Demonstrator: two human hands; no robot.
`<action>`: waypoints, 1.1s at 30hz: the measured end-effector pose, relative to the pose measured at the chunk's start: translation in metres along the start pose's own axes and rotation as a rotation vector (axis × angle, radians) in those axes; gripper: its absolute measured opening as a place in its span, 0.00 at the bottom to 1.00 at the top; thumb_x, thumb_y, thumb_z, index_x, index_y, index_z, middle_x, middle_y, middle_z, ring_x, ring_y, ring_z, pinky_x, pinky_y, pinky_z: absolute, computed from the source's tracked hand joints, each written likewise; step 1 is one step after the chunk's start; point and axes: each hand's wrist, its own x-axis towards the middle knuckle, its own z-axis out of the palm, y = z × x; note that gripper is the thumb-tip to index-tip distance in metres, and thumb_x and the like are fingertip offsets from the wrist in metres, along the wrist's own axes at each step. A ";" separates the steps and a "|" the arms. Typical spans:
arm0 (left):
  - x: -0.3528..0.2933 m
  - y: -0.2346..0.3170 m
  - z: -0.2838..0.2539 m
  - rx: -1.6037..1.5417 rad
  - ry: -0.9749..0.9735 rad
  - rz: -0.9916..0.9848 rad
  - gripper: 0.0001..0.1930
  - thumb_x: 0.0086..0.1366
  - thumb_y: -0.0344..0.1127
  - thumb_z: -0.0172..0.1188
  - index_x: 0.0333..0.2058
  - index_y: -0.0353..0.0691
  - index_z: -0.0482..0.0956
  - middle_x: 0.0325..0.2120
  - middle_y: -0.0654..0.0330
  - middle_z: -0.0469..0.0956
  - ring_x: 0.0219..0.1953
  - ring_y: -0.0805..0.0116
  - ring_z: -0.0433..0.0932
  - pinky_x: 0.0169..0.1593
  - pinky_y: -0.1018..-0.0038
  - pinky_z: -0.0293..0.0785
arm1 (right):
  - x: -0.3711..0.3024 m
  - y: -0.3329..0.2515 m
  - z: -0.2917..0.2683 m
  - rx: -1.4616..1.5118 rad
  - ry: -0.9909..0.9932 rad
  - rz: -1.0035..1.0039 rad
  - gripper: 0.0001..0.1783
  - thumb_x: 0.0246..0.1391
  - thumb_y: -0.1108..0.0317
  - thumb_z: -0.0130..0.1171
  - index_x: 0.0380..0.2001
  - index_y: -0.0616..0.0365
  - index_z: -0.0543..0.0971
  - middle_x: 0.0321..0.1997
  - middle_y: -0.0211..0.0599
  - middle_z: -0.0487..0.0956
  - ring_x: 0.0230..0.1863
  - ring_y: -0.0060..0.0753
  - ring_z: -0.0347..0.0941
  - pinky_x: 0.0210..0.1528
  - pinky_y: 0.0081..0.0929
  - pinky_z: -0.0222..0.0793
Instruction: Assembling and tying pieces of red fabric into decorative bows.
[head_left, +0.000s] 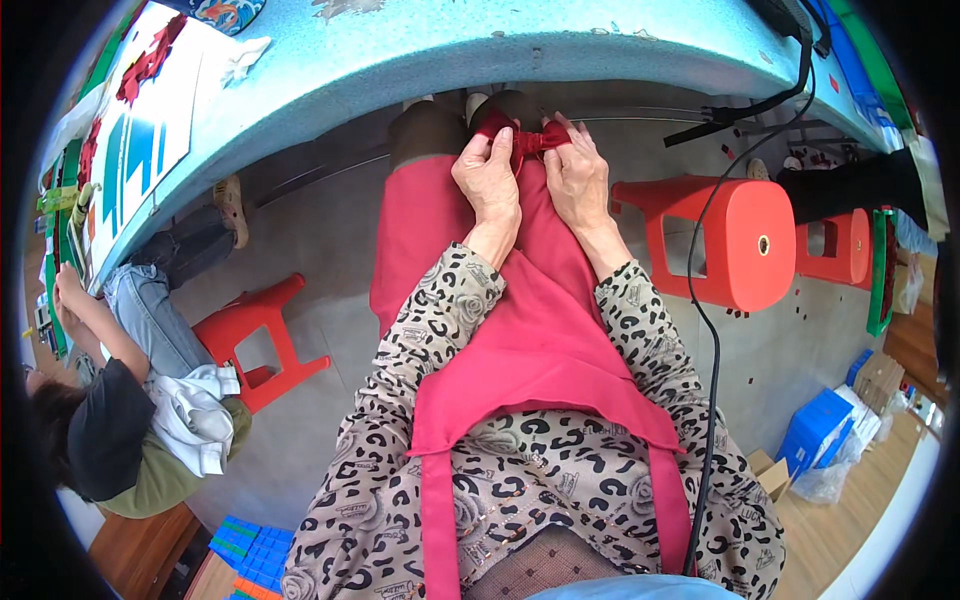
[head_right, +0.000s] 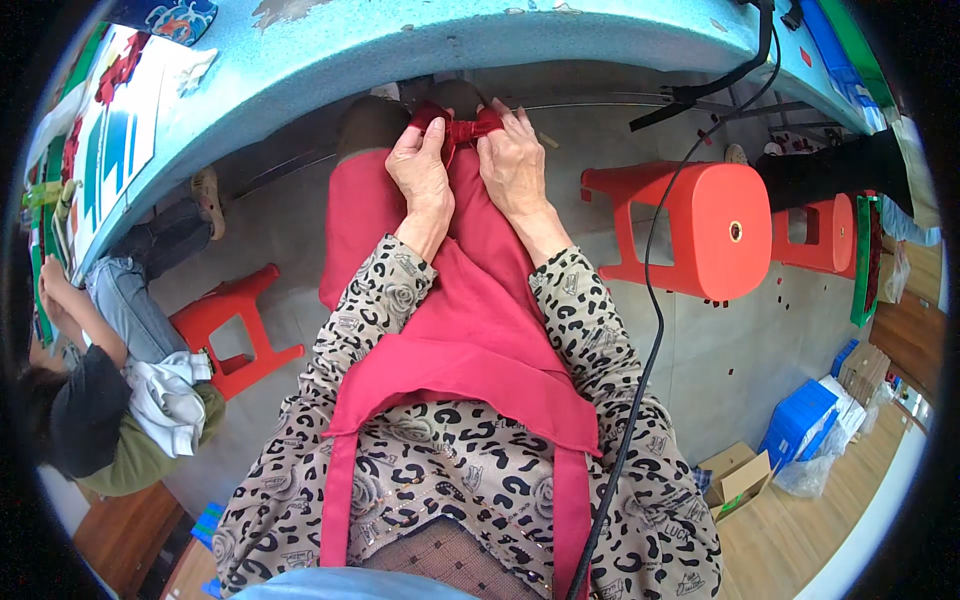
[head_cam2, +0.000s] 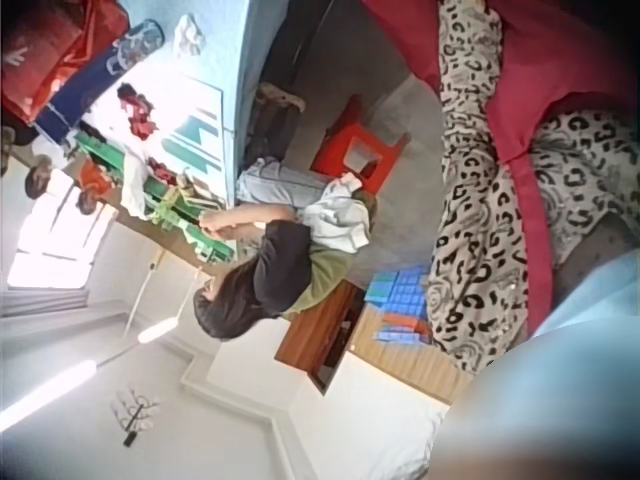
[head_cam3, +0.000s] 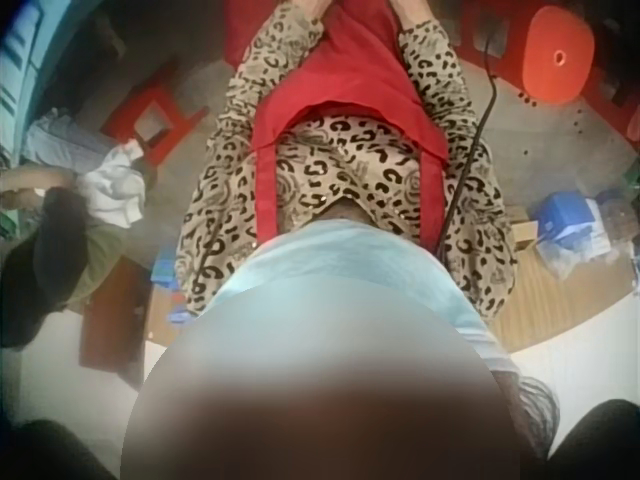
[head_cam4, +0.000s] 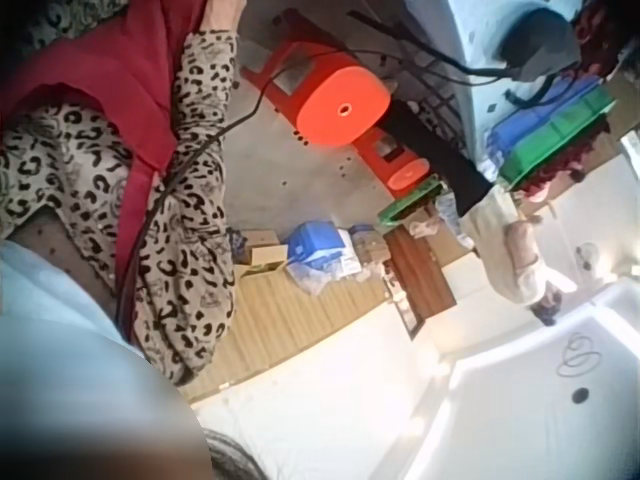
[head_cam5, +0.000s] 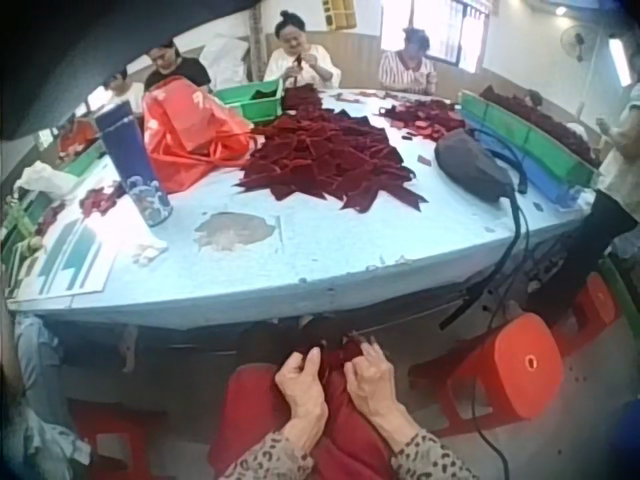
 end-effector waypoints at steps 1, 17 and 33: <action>-0.005 0.007 0.002 0.009 0.005 0.003 0.06 0.60 0.22 0.56 0.36 0.30 0.79 0.29 0.62 0.79 0.30 0.80 0.73 0.36 0.82 0.70 | 0.002 -0.007 -0.004 -0.016 0.028 -0.007 0.10 0.50 0.75 0.51 0.36 0.66 0.76 0.50 0.51 0.74 0.52 0.54 0.70 0.58 0.44 0.62; -0.025 -0.046 0.016 -0.099 0.109 -0.123 0.05 0.57 0.17 0.55 0.32 0.29 0.78 0.30 0.55 0.80 0.29 0.73 0.76 0.36 0.79 0.73 | -0.037 0.029 -0.008 -0.077 0.127 0.079 0.05 0.43 0.75 0.55 0.19 0.67 0.73 0.46 0.59 0.75 0.49 0.57 0.71 0.57 0.41 0.65; -0.031 -0.036 0.012 -0.062 0.134 -0.114 0.05 0.57 0.16 0.54 0.25 0.31 0.76 0.25 0.60 0.77 0.26 0.75 0.74 0.34 0.80 0.73 | -0.040 0.017 -0.016 0.008 0.152 0.144 0.03 0.45 0.75 0.53 0.24 0.65 0.74 0.48 0.58 0.74 0.51 0.57 0.70 0.57 0.40 0.65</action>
